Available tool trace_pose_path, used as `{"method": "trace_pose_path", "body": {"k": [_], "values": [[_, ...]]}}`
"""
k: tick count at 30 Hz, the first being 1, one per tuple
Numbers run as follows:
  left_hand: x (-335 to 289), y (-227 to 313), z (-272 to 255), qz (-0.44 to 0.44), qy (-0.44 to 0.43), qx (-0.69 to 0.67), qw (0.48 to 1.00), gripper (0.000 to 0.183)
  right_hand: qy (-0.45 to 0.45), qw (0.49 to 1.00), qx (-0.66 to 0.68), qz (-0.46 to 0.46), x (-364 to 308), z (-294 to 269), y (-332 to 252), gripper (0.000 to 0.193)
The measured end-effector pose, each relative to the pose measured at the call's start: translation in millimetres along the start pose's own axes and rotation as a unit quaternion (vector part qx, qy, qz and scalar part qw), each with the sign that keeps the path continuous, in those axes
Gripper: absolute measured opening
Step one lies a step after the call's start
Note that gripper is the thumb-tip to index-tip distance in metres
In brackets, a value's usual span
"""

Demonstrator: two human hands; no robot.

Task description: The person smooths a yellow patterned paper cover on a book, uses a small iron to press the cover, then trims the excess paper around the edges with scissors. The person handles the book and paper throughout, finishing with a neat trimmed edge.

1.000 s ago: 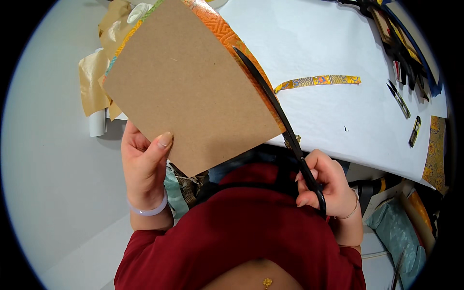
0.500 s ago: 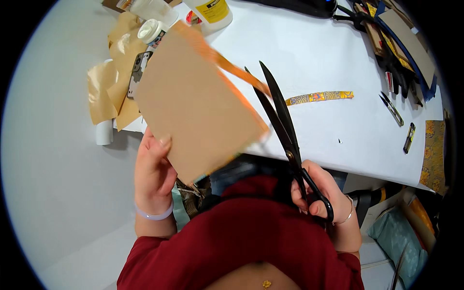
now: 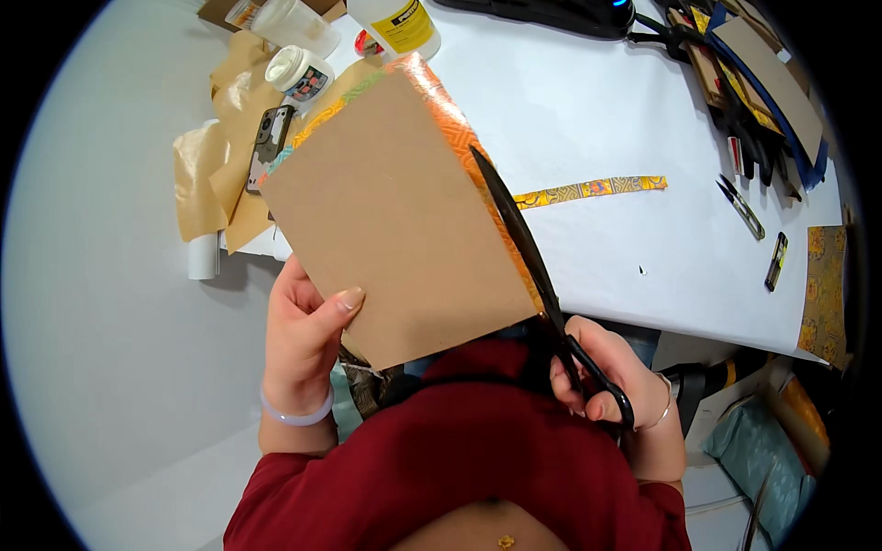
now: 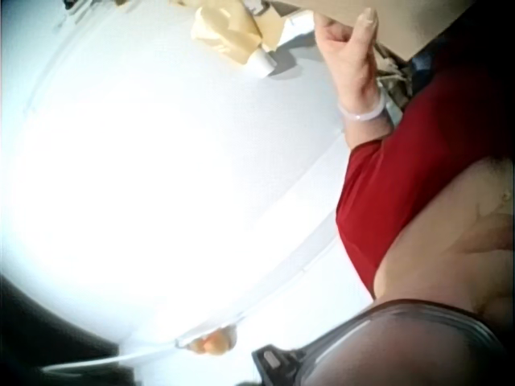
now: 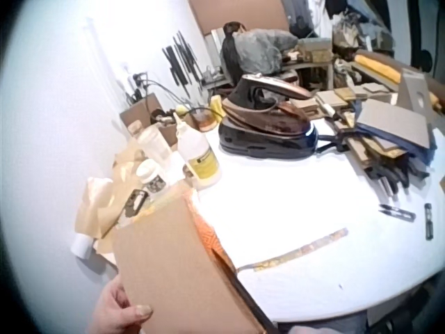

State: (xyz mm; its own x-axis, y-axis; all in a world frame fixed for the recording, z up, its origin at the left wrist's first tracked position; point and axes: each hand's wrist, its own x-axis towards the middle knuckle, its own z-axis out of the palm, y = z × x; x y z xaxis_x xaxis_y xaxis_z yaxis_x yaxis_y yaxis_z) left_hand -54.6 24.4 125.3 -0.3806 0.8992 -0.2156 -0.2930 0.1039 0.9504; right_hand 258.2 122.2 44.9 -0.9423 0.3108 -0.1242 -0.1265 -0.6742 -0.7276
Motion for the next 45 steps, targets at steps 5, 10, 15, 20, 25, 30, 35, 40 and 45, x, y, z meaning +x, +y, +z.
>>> {"method": "trace_pose_path", "body": {"k": [5, 10, 15, 20, 25, 30, 35, 40, 45], "values": [[-6, 1, 12, -0.017, 0.003, 0.029, 0.999, 0.052, 0.022, 0.999, -0.020, -0.041, 1, 0, 4, 0.062], [-8, -4, 14, -0.023, 0.005, 0.048, 0.999, 0.050, 0.041, 0.998, -0.031, -0.040, 2, -1, 4, 0.063], [-8, -8, 25, -0.012, 0.022, 0.055, 0.998, 0.051, 0.062, 0.995, -0.051, -0.064, 4, -1, 5, 0.060], [-9, -9, 23, -0.008, 0.017, 0.062, 0.998, 0.053, 0.074, 0.991, -0.087, -0.070, 4, -2, 5, 0.056], [-8, -10, 18, 0.001, 0.009, 0.071, 0.997, 0.053, 0.076, 0.988, -0.107, -0.075, 4, -4, 4, 0.057], [-9, -10, 16, 0.001, 0.004, 0.041, 0.999, 0.051, 0.068, 0.986, -0.130, -0.080, 4, -4, 5, 0.058], [-8, -11, 15, -0.006, -0.001, 0.038, 0.999, 0.052, 0.074, 0.985, -0.136, -0.071, 5, -4, 6, 0.059], [-9, -12, 20, -0.003, 0.002, 0.050, 0.999, 0.053, 0.083, 0.985, -0.130, -0.080, 5, -3, 6, 0.060], [-10, -12, 19, 0.001, 0.008, 0.052, 0.999, 0.053, 0.087, 0.984, -0.137, -0.077, 5, -3, 6, 0.059]]}}
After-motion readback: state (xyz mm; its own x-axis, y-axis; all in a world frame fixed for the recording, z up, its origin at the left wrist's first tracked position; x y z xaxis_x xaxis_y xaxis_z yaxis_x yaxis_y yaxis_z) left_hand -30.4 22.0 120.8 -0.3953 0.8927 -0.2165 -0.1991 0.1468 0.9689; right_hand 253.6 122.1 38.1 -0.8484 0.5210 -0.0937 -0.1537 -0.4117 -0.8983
